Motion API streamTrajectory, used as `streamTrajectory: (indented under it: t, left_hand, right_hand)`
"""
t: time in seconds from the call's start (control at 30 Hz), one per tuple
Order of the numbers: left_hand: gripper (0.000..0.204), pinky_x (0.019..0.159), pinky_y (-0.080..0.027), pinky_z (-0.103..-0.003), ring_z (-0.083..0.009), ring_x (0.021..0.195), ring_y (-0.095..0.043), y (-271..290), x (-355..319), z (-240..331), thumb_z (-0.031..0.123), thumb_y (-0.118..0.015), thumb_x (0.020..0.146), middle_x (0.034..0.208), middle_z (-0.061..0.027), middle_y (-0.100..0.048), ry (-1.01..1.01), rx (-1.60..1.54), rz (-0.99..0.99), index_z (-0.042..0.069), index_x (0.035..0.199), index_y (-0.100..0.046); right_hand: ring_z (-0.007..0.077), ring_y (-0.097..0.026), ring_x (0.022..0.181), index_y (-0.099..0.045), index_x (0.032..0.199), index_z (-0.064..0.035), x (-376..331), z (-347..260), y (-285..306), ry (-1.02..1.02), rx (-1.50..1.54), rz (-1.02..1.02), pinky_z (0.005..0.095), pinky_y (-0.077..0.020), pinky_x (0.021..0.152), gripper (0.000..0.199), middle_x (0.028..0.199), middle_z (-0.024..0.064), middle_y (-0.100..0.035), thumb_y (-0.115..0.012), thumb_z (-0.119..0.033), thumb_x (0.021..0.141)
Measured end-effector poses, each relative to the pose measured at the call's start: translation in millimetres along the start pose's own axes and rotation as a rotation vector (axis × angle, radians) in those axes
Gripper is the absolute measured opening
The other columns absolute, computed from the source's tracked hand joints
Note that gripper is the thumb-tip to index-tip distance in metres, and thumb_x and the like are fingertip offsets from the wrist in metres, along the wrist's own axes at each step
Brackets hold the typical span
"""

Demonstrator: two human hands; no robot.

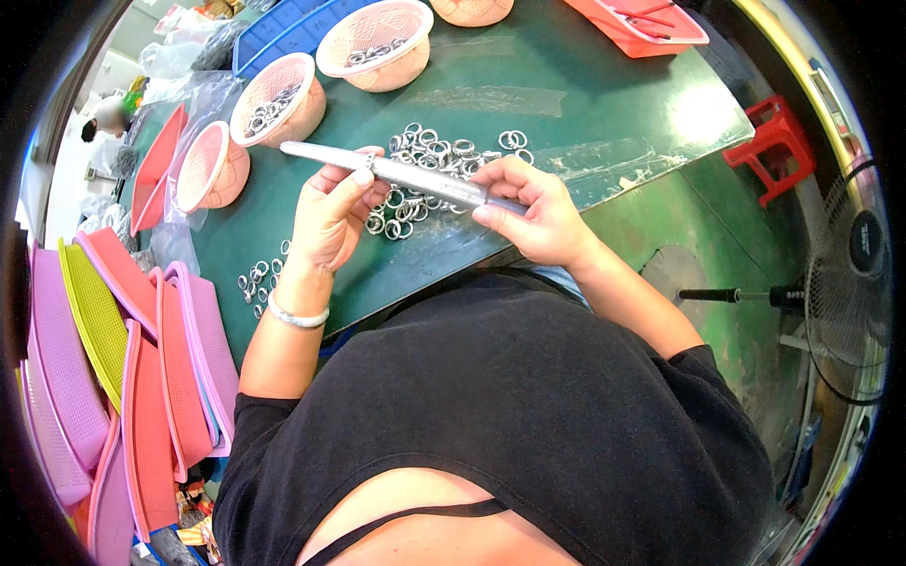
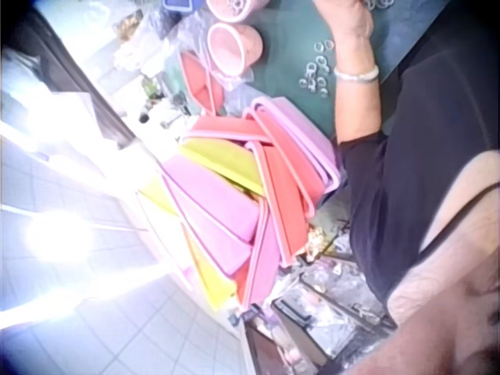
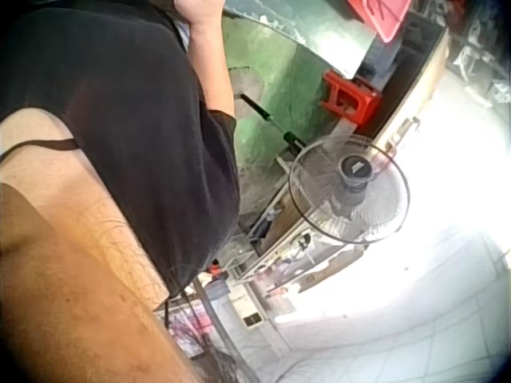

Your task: The person repeatedly picks up small metal rings from a table and files them using a metal rod. They handle the rings one at a time, sliding them onto the rod and rubbing them against its surface before placing them back on the table.

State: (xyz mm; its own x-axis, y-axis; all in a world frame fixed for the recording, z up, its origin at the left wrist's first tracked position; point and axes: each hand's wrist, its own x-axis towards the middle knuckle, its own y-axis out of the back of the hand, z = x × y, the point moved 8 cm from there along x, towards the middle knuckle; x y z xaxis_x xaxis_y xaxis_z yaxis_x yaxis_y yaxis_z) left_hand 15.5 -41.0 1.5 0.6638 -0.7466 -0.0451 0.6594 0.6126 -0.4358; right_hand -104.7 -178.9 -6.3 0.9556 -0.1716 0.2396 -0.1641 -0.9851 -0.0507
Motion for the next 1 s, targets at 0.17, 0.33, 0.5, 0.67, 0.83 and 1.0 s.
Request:
streamTrajectory:
  t: [0.17,0.33,0.5,0.67,0.83,1.0]
  left_hand:
    - [0.022,0.061,-0.043,-0.022,-0.0116,0.067,-0.053,-6,7,8,0.004,-0.057,0.078,0.081,-0.0066,-0.058,-0.074,0.070,0.017,-0.004,0.099,-0.055]
    - [0.017,0.056,-0.041,-0.021,-0.0091,0.061,-0.051,15,42,38,0.007,-0.058,0.077,0.074,-0.0030,-0.057,-0.235,-0.040,0.081,-0.002,0.091,-0.056]
    - [0.017,0.053,-0.039,-0.018,-0.0082,0.062,-0.050,45,96,86,0.011,-0.056,0.079,0.076,-0.0024,-0.055,-0.365,0.330,0.289,0.000,0.093,-0.055]
    - [0.031,0.057,-0.041,-0.022,-0.0101,0.064,-0.050,26,118,104,0.009,-0.059,0.075,0.080,-0.0043,-0.055,-0.622,1.224,0.428,0.003,0.104,-0.054]
    - [0.024,0.065,-0.044,-0.027,-0.0151,0.074,-0.052,-20,81,38,0.004,-0.063,0.068,0.085,-0.0058,-0.054,-0.225,1.276,-0.330,0.007,0.092,-0.060]
    - [0.018,0.068,-0.039,-0.021,-0.0103,0.075,-0.047,-12,63,9,-0.002,-0.058,0.072,0.084,-0.0003,-0.051,-0.129,1.280,-0.461,0.005,0.089,-0.056]
  right_hand:
    - [0.0100,-0.053,0.085,-0.047,0.102,0.0027,1,-2,2,-0.001,0.003,0.005,0.0224,-0.0420,0.075,0.029,0.092,0.0055,-0.055,-0.058,0.000,0.076]
    - [0.0098,-0.053,0.082,-0.047,0.102,0.0033,0,-5,11,-0.026,0.102,0.098,0.0220,-0.0425,0.072,0.028,0.090,0.0060,-0.055,-0.058,-0.001,0.077]
    - [0.0053,-0.049,0.063,-0.046,0.101,0.0026,-6,10,28,-0.122,0.254,0.181,0.0159,-0.0375,0.051,0.027,0.081,0.0058,-0.056,-0.057,-0.005,0.078]
    - [0.0036,-0.040,0.047,-0.045,0.100,0.0014,-3,17,42,-0.090,0.378,0.282,0.0141,-0.0308,0.042,0.024,0.070,0.0061,-0.054,-0.055,-0.007,0.080]
    - [0.0038,-0.041,0.048,-0.045,0.099,0.0013,-3,18,44,-0.088,0.417,0.286,0.0144,-0.0314,0.042,0.023,0.069,0.0062,-0.054,-0.055,-0.007,0.080]
    - [0.0039,-0.042,0.049,-0.045,0.100,0.0018,-1,17,38,-0.107,0.356,0.258,0.0147,-0.0322,0.043,0.025,0.070,0.0056,-0.054,-0.056,-0.008,0.079]
